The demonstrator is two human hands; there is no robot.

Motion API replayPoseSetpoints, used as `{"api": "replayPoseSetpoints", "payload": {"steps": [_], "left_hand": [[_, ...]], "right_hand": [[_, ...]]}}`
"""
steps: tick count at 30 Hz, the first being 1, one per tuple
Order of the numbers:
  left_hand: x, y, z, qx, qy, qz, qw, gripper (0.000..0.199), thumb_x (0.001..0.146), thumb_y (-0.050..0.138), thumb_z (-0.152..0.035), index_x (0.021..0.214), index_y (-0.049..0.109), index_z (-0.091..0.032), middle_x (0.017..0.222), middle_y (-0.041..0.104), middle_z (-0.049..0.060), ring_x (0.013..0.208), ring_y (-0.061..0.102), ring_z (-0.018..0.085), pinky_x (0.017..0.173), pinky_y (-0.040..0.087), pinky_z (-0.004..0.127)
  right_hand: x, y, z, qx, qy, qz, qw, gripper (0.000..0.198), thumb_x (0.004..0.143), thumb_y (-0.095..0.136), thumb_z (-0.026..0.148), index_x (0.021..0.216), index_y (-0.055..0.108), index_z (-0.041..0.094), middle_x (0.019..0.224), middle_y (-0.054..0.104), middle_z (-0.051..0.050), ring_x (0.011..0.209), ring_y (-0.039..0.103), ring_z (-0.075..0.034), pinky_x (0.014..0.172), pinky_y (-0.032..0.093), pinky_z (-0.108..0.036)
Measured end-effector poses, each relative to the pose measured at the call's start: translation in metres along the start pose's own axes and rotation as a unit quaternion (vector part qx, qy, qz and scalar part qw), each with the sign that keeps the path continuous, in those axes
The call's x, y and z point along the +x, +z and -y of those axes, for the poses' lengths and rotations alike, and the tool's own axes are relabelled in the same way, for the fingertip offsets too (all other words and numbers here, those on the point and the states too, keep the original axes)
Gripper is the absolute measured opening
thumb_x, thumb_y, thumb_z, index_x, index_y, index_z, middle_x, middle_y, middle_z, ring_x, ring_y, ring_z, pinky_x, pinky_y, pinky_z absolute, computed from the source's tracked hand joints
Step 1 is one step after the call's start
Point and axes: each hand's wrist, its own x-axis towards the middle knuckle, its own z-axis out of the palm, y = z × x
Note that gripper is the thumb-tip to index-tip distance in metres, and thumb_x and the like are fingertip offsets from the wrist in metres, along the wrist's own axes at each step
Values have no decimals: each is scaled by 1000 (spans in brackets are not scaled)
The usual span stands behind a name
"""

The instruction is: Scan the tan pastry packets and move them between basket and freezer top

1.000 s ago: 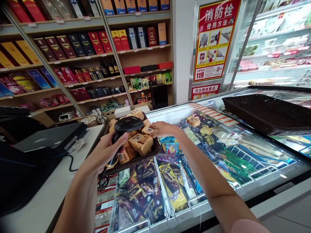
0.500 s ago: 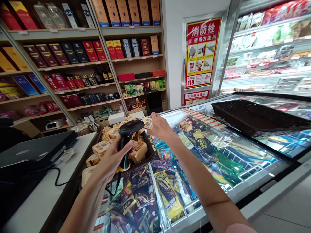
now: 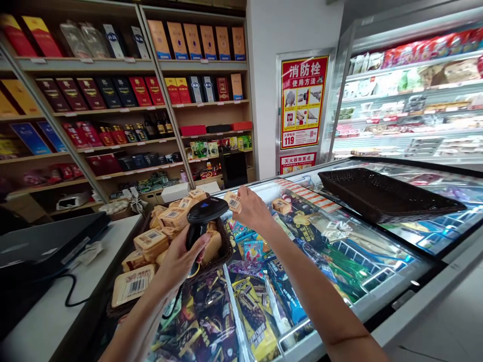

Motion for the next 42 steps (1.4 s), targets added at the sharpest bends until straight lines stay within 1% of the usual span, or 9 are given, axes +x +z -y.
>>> {"api": "replayPoseSetpoints", "payload": {"steps": [5, 11, 16, 22, 26, 30, 34, 38, 42], "left_hand": [[2, -4, 1, -2, -3, -6, 1000, 50, 76, 68, -63, 97, 55, -19, 61, 48, -7, 51, 45, 11, 49, 36, 23], [-2, -2, 2, 13, -32, 2, 999, 52, 76, 69, -64, 101, 57, -20, 63, 54, -5, 56, 51, 13, 51, 39, 23], [-12, 26, 14, -47, -17, 114, 992, 62, 79, 74, -51, 130, 54, -24, 110, 66, 7, 101, 61, 21, 85, 49, 30], [-13, 51, 43, -109, -65, 213, 969, 75, 80, 72, -55, 143, 47, -24, 108, 65, 6, 94, 60, 20, 89, 47, 33], [-17, 36, 22, -126, -76, 198, 969, 79, 76, 76, -55, 143, 49, -22, 112, 65, 9, 99, 58, 21, 88, 46, 31], [-23, -6, -20, -53, -82, 143, 985, 66, 77, 78, -50, 132, 59, -20, 92, 65, 5, 79, 56, 16, 72, 44, 27], [-29, -58, -48, 34, -48, 40, 997, 45, 79, 71, -59, 99, 63, -20, 70, 56, -2, 57, 46, 10, 51, 33, 22], [-33, -100, -52, 81, -40, -30, 995, 43, 77, 73, -59, 86, 59, -20, 66, 54, -3, 55, 46, 10, 46, 31, 19], [-37, -119, -51, 80, -37, -77, 993, 47, 76, 71, -64, 83, 58, -20, 66, 54, -3, 56, 48, 10, 47, 35, 18]], "right_hand": [[7, 2, -18, -18, 33, 26, 999, 47, 70, 74, 34, 106, 46, 22, 99, 66, -8, 89, 64, -26, 69, 43, -30], [17, 8, -120, -64, 242, 40, 967, 63, 71, 75, 50, 117, 51, 14, 108, 68, -16, 104, 64, -32, 81, 47, -33], [-1, 15, -198, -96, 380, -9, 920, 71, 82, 72, 40, 133, 43, 0, 129, 58, -31, 126, 54, -37, 100, 42, -41], [-14, 31, -215, -71, 406, 36, 910, 66, 81, 71, 30, 133, 47, -1, 128, 59, -30, 125, 55, -36, 99, 43, -38], [-6, 34, -198, -80, 377, 8, 923, 65, 84, 64, 29, 136, 43, -2, 135, 51, -33, 132, 45, -43, 102, 39, -48], [11, 26, -142, -78, 237, -48, 967, 43, 88, 55, 30, 125, 55, 6, 129, 56, -28, 126, 49, -42, 100, 39, -50], [5, 20, -43, 24, 74, 89, 993, 41, 88, 60, 47, 117, 58, 19, 121, 64, -15, 111, 60, -33, 92, 46, -44], [-29, 33, 48, 132, 17, 241, 962, 77, 71, 70, 70, 126, 50, 20, 112, 67, -14, 94, 65, -31, 80, 52, -44], [-50, 55, 77, 88, -40, 179, 979, 73, 69, 78, 56, 123, 52, 15, 115, 62, -18, 111, 58, -37, 95, 47, -51]]}}
